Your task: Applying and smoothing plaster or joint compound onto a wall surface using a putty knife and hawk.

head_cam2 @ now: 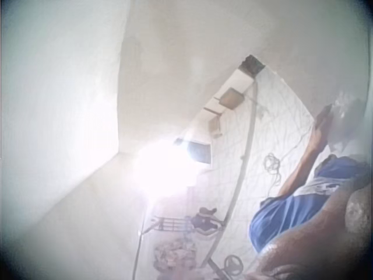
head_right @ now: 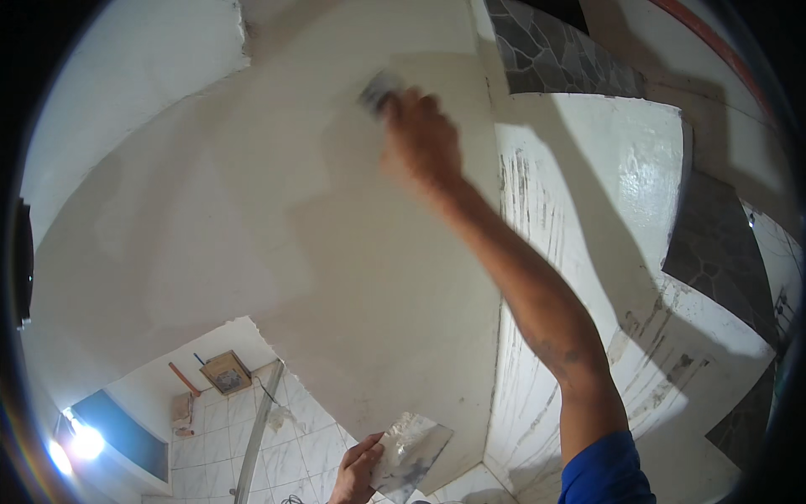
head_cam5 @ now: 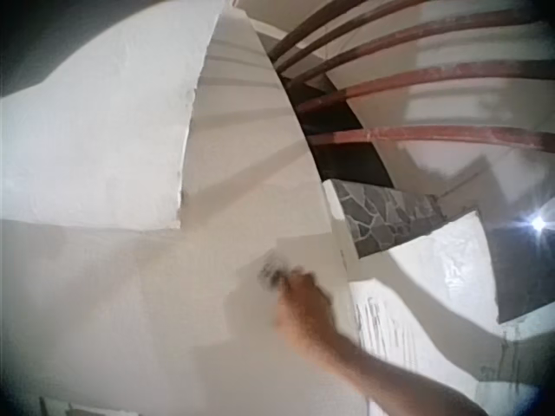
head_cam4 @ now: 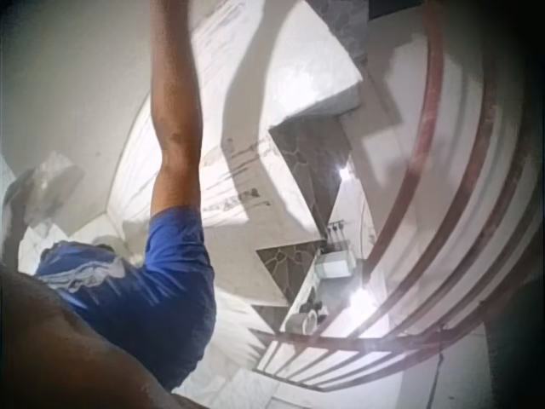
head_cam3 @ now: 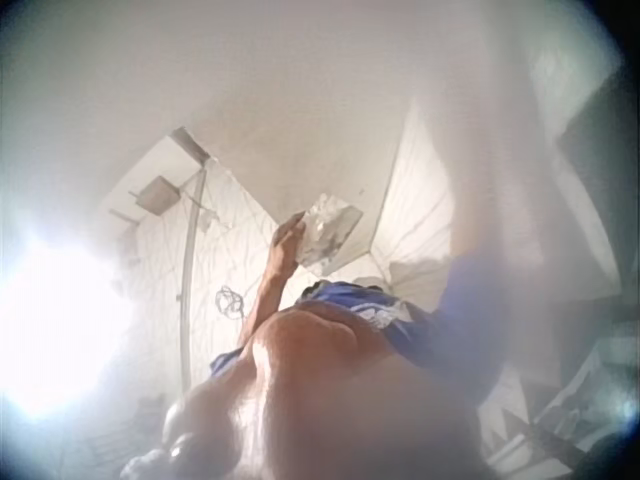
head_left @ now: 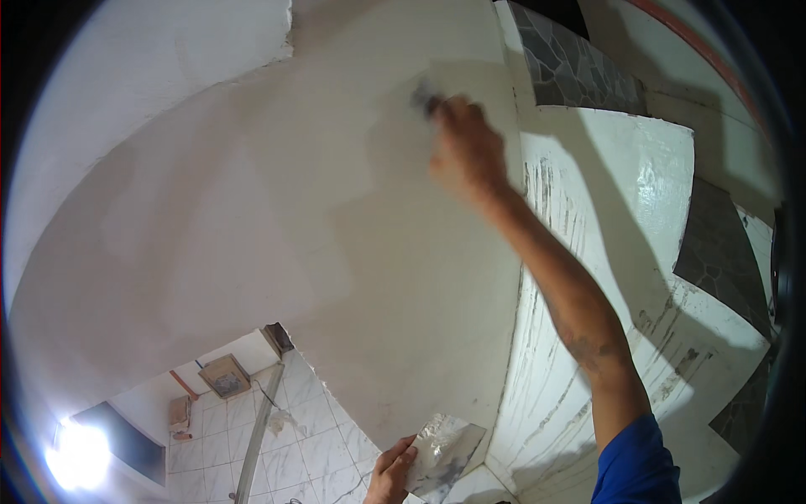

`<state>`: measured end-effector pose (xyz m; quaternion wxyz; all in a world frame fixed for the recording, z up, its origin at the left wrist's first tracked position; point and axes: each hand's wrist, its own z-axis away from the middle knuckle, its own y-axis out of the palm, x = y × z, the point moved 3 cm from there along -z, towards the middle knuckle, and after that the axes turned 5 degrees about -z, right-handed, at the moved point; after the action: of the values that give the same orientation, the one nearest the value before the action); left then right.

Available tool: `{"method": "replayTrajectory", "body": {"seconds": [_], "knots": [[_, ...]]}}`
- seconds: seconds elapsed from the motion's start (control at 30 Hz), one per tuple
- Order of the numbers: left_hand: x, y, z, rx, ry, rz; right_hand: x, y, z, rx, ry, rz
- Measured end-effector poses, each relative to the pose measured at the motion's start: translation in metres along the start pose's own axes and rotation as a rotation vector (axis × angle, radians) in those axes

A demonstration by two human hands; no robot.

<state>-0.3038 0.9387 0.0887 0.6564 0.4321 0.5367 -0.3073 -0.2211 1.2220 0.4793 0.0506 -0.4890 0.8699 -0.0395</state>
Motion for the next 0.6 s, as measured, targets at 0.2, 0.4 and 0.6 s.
{"method": "replayTrajectory", "body": {"seconds": [0.2, 0.4, 0.6], "knots": [[-0.014, 0.004, -0.002, 0.004, -0.014, -0.057, 0.054, -0.012, 0.092, 0.208, -0.328, -0.475], [-0.003, 0.003, -0.008, 0.036, -0.013, -0.007, -0.057, -0.029, 0.011, -0.155, 0.227, -0.146], [-0.029, 0.018, -0.001, 0.000, -0.059, -0.034, -0.097, -0.010, -0.056, 0.028, 0.469, 0.015]]}}
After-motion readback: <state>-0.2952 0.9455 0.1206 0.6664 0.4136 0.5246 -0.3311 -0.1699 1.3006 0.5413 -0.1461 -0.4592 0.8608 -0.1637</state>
